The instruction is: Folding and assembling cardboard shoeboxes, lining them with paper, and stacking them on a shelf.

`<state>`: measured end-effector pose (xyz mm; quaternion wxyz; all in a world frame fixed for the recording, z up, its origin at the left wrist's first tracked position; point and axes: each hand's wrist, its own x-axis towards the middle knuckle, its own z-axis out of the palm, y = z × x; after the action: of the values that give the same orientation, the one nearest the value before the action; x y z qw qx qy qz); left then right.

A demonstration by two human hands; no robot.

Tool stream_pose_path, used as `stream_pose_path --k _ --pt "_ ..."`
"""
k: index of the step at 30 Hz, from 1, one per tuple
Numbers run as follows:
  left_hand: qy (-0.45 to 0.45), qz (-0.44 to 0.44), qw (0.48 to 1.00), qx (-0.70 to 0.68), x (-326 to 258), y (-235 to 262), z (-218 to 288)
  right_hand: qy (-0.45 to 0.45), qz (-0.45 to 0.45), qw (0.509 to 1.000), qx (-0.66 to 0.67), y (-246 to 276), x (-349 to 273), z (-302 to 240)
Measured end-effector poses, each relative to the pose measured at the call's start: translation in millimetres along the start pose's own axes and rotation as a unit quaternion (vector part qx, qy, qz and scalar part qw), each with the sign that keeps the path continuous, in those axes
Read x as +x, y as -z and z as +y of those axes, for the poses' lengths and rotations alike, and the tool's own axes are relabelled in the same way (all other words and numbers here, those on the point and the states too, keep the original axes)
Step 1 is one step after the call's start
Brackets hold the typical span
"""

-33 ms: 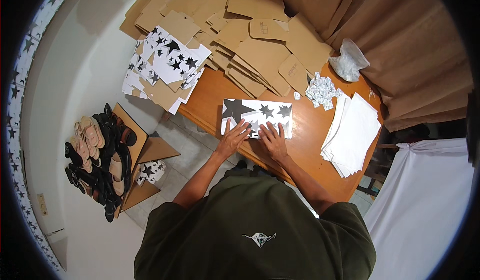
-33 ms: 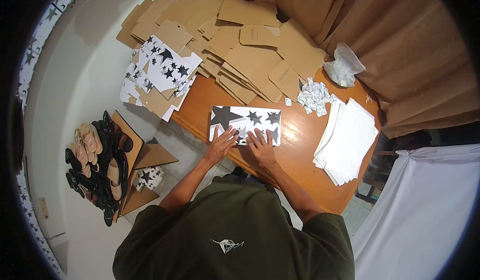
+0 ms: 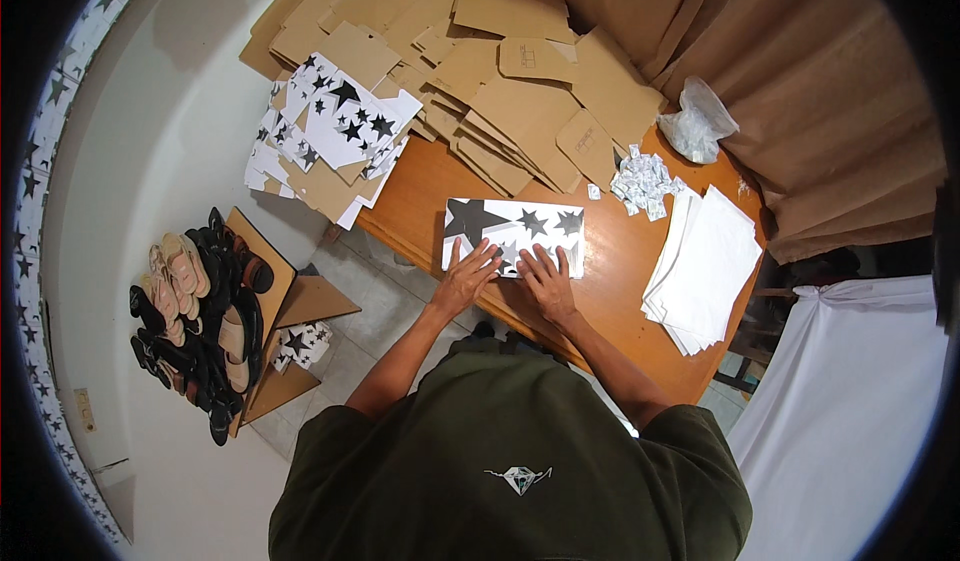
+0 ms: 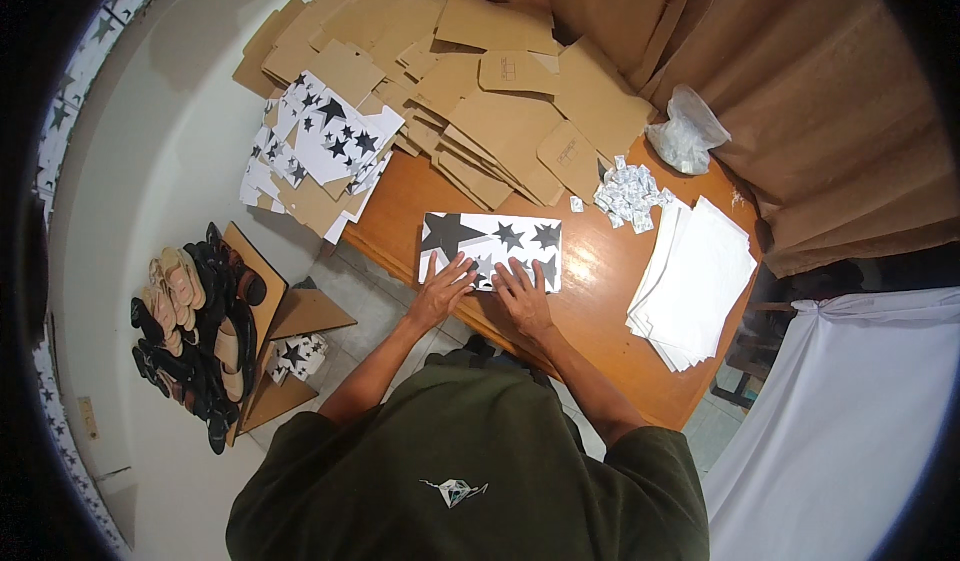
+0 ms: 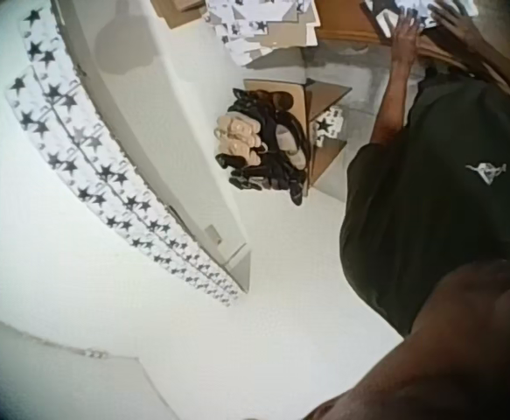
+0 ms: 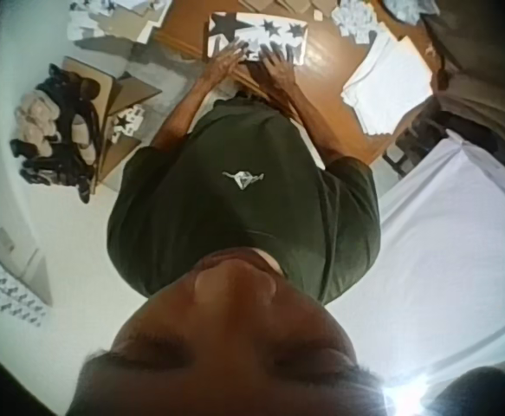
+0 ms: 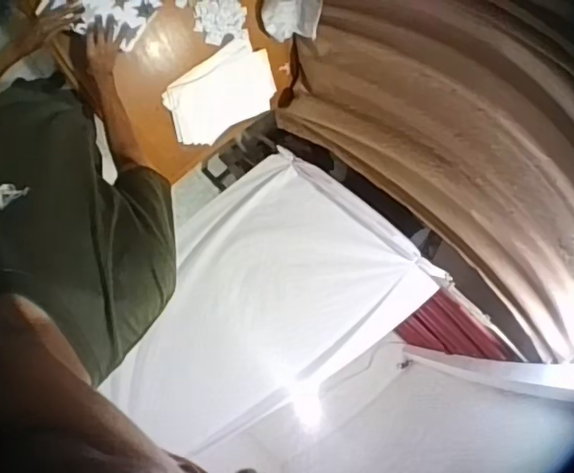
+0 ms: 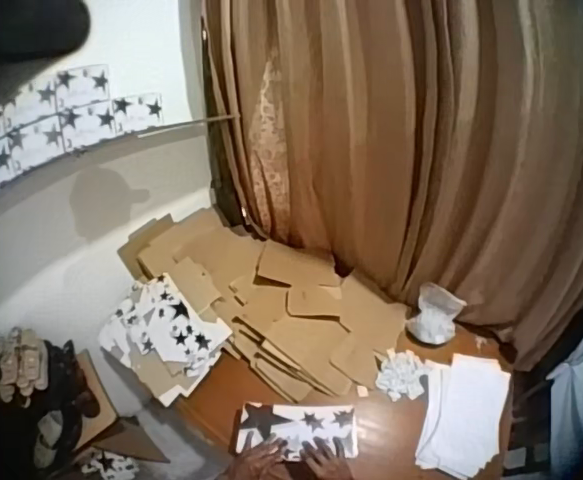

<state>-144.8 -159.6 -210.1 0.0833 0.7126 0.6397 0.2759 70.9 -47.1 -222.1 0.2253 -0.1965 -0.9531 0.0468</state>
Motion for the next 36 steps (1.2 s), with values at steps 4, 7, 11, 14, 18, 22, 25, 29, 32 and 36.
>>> stream_pose_path --k 4,7,11,14,18,22,25,29,32,36 --pt "0.007 -0.013 1.0 0.016 -2 0 -2 -0.011 0.01 0.999 0.042 2 1 -3" --pt "-0.002 -0.008 0.999 0.032 1 1 3 -0.014 0.016 0.999 0.046 0 0 1" --pt "0.003 -0.007 1.0 0.026 9 9 17 -0.017 0.023 0.997 0.073 -4 -4 5" --pt "0.001 0.001 1.0 0.003 11 5 20 -0.026 0.03 0.997 0.07 -5 -1 3" --pt "0.011 0.019 0.999 0.026 9 -9 13 -0.025 0.025 0.998 0.049 -3 0 -1" --pt "0.002 0.025 0.999 0.03 8 -17 11 -0.067 0.048 0.993 0.084 -5 3 -3" --pt "0.007 0.046 0.999 0.022 7 -19 13 -0.089 0.05 0.99 0.099 -7 5 -5" --pt "0.004 0.051 0.998 0.039 7 -19 12 -0.078 0.05 0.987 0.129 -9 5 -1" --pt "-0.004 0.053 0.998 0.038 9 -20 12 -0.037 0.058 0.993 0.095 -7 3 5" --pt "0.003 0.045 0.998 0.044 11 -23 15 -0.061 -0.056 0.993 0.088 10 7 7"
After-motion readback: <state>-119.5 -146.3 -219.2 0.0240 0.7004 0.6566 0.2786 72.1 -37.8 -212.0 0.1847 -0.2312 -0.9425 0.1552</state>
